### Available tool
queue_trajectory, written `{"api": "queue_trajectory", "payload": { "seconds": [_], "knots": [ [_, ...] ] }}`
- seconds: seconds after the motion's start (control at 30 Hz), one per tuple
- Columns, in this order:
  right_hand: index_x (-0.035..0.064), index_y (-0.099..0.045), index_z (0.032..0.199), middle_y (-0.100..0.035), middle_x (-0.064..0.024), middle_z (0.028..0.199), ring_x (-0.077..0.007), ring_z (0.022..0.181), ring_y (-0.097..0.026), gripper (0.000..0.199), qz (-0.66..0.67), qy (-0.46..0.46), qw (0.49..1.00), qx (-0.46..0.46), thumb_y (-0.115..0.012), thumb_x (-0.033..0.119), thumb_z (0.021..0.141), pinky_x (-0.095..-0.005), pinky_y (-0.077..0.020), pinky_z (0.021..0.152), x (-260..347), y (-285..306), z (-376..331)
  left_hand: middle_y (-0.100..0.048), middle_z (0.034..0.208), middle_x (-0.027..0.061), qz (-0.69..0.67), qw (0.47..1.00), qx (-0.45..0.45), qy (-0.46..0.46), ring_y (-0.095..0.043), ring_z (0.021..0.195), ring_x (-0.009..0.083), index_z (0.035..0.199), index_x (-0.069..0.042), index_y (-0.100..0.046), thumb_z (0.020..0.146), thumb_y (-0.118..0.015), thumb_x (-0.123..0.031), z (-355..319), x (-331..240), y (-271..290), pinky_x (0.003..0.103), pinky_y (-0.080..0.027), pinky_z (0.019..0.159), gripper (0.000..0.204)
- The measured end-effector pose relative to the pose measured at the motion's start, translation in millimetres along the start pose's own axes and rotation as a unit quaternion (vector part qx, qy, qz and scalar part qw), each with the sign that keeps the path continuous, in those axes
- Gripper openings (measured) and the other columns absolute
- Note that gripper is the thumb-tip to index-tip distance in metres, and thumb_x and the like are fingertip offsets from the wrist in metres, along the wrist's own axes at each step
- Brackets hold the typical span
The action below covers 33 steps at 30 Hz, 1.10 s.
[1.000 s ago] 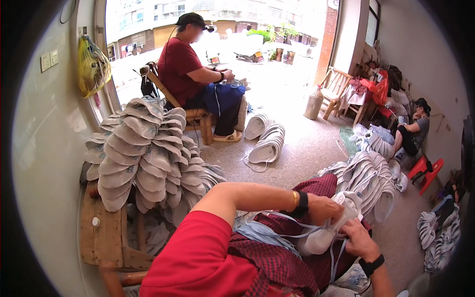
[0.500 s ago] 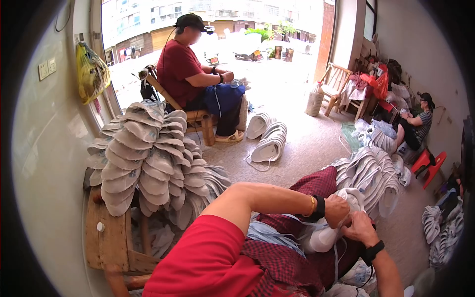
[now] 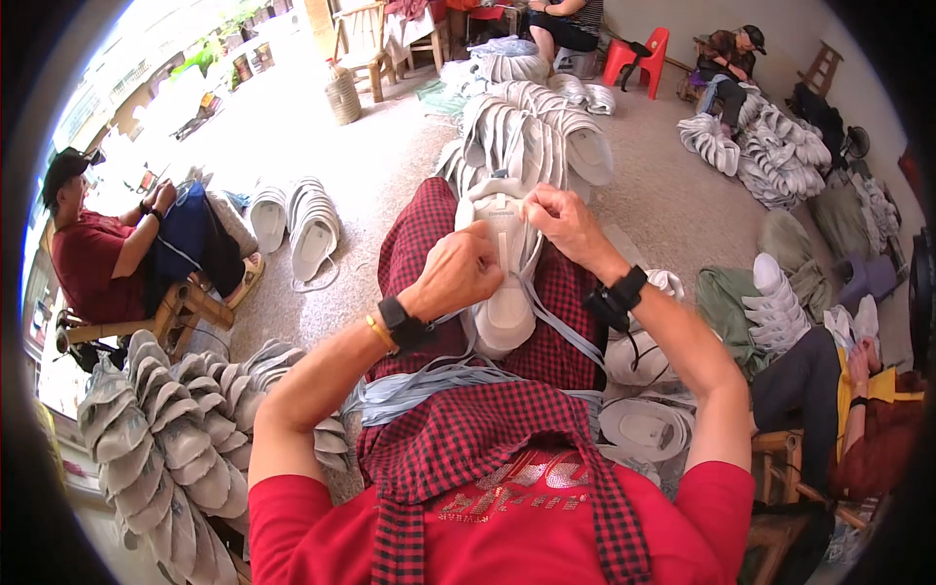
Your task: The recorder is lacing white athletic shoes as part of a manufacturing process.
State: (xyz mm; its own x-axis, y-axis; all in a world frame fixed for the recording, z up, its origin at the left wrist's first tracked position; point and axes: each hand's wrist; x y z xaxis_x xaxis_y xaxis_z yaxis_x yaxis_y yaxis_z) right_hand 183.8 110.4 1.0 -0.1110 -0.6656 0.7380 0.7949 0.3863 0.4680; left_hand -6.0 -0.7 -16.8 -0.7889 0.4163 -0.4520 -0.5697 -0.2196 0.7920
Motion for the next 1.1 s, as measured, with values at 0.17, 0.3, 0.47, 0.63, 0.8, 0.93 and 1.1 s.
{"api": "queue_trajectory", "payload": {
  "seconds": [0.17,0.3,0.47,0.63,0.8,0.93,1.1],
  "knots": [
    [-0.0004,-0.066,0.083,-0.066,-0.0084,0.090,-0.0185,0.086,-0.059,0.026,0.052,0.009,0.999,-0.011,-0.058,0.023,0.092,-0.0320,-0.0496,0.072,-7,6,-31,-0.058,0.077,0.0030,-0.340,0.937,-0.076,0.016,-0.052,0.056,0.0079,0.093,0.002,-0.063,0.096,-0.055,-0.009,-12,-77,44,0.025,-0.043,0.052,0.013],
    [-0.0004,-0.067,0.085,-0.061,-0.0096,0.083,-0.0192,0.078,-0.059,0.022,-0.004,0.007,1.000,-0.012,-0.060,0.019,0.091,-0.0326,-0.0484,0.068,29,16,-32,-0.051,0.068,-0.0033,-0.447,0.886,0.009,0.126,-0.043,0.050,0.0049,0.111,-0.003,-0.056,0.106,-0.047,-0.016,-23,-77,50,0.019,-0.036,0.047,0.016],
    [-0.0002,-0.069,0.088,-0.058,-0.0037,0.080,-0.0088,0.068,-0.053,0.018,-0.053,0.041,0.998,0.005,-0.061,0.015,0.092,-0.0264,-0.0445,0.061,36,10,-23,-0.046,0.068,-0.0052,-0.463,0.864,-0.087,0.177,-0.041,0.052,0.0045,0.117,-0.005,-0.054,0.107,-0.044,-0.016,-19,-34,19,0.019,-0.032,0.046,0.018],
    [0.0001,-0.071,0.090,-0.057,-0.0040,0.078,-0.0100,0.066,-0.052,0.015,-0.062,0.085,0.994,-0.022,-0.063,0.013,0.089,-0.0264,-0.0429,0.059,40,5,-23,-0.062,0.077,-0.0020,-0.432,0.873,-0.083,0.209,-0.050,0.063,0.0027,0.122,-0.002,-0.064,0.103,-0.054,-0.019,-2,-39,0,0.019,-0.037,0.054,0.028],
    [0.0006,-0.071,0.091,-0.057,-0.0040,0.078,-0.0108,0.067,-0.053,0.016,-0.078,0.081,0.992,-0.050,-0.065,0.015,0.090,-0.0272,-0.0436,0.060,37,0,-23,-0.066,0.079,-0.0006,-0.519,0.832,-0.014,0.197,-0.052,0.064,0.0019,0.111,-0.002,-0.072,0.102,-0.058,-0.025,1,-36,0,0.019,-0.039,0.056,0.029],
    [0.0012,-0.069,0.095,-0.062,-0.0138,0.083,-0.0276,0.073,-0.063,0.018,-0.137,0.094,0.986,-0.027,-0.064,0.018,0.093,-0.0375,-0.0499,0.070,11,7,-18,-0.065,0.077,-0.0010,-0.330,0.923,-0.047,0.191,-0.054,0.068,0.0043,0.099,0.002,-0.072,0.101,-0.057,-0.019,-7,-35,-4,0.021,-0.041,0.060,0.026],
    [0.0019,-0.062,0.091,-0.065,-0.0188,0.080,-0.0376,0.080,-0.066,0.022,-0.143,0.042,0.984,0.095,-0.061,0.023,0.094,-0.0440,-0.0501,0.073,11,25,-12,-0.063,0.078,0.0074,-0.177,0.966,-0.168,0.088,-0.058,0.066,0.0104,0.095,0.005,-0.068,0.097,-0.058,-0.009,-15,-21,-12,0.028,-0.047,0.062,0.017]
  ]
}}
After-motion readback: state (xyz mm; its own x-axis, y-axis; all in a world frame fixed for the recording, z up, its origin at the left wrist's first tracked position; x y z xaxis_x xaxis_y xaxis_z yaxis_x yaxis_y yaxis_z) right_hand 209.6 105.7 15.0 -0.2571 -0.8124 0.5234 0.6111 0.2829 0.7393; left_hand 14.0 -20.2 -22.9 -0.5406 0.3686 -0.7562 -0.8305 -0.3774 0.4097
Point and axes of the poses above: each hand's wrist, its own z-axis towards the middle knuckle, its own y-axis out of the back of the hand, x = y × z
